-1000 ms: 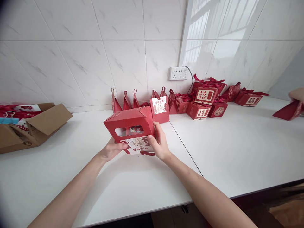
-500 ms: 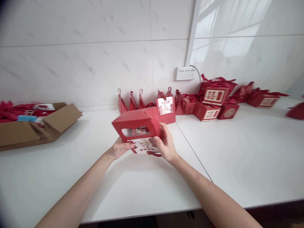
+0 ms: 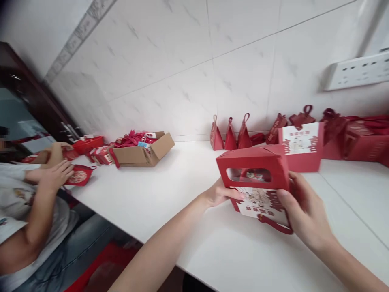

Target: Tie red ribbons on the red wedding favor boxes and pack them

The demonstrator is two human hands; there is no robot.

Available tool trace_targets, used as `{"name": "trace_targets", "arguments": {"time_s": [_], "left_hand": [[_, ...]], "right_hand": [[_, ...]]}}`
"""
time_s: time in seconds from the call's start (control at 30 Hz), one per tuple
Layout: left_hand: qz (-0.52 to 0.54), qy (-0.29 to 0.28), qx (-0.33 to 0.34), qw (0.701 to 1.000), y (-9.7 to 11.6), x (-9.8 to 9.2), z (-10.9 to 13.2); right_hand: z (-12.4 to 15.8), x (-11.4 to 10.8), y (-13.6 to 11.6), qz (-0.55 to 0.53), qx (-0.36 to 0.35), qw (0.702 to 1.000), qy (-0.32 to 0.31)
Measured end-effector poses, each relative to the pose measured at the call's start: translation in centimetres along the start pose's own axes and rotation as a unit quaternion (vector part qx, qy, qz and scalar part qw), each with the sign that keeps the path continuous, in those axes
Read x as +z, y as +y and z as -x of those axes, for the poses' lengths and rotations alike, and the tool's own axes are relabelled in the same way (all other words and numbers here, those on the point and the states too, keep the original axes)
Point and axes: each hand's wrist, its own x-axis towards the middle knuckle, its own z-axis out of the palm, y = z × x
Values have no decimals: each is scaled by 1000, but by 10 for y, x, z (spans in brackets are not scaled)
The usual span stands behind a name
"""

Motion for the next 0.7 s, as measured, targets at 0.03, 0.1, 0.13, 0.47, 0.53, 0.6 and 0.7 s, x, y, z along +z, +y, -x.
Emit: {"name": "trace_targets", "arguments": {"time_s": [0.03, 0.1, 0.13, 0.47, 0.53, 0.6, 0.7], "left_hand": [[8, -7, 0, 1000, -1, -1, -1], [30, -12, -8, 999, -3, -2, -4], [45, -12, -10, 999, -3, -3, -6], [137, 222, 64, 963, 2, -13, -14], [128, 215, 65, 966, 4, -13, -15], [125, 209, 68, 968, 5, -13, -15], [118, 212, 76, 967, 6, -13, -15]], "right_hand": [[0, 1, -3, -12, -2, 1000, -1], [-2, 3, -10, -30, 3, 1000, -6], [-2, 4, -12, -34, 6, 999, -11], [-5, 8, -17, -44, 90, 990, -97], [-5, 9, -18, -48, 89, 990, -103], [-5, 9, -19, -56, 88, 989, -106], [-5, 10, -18, -58, 89, 989, -103]]}}
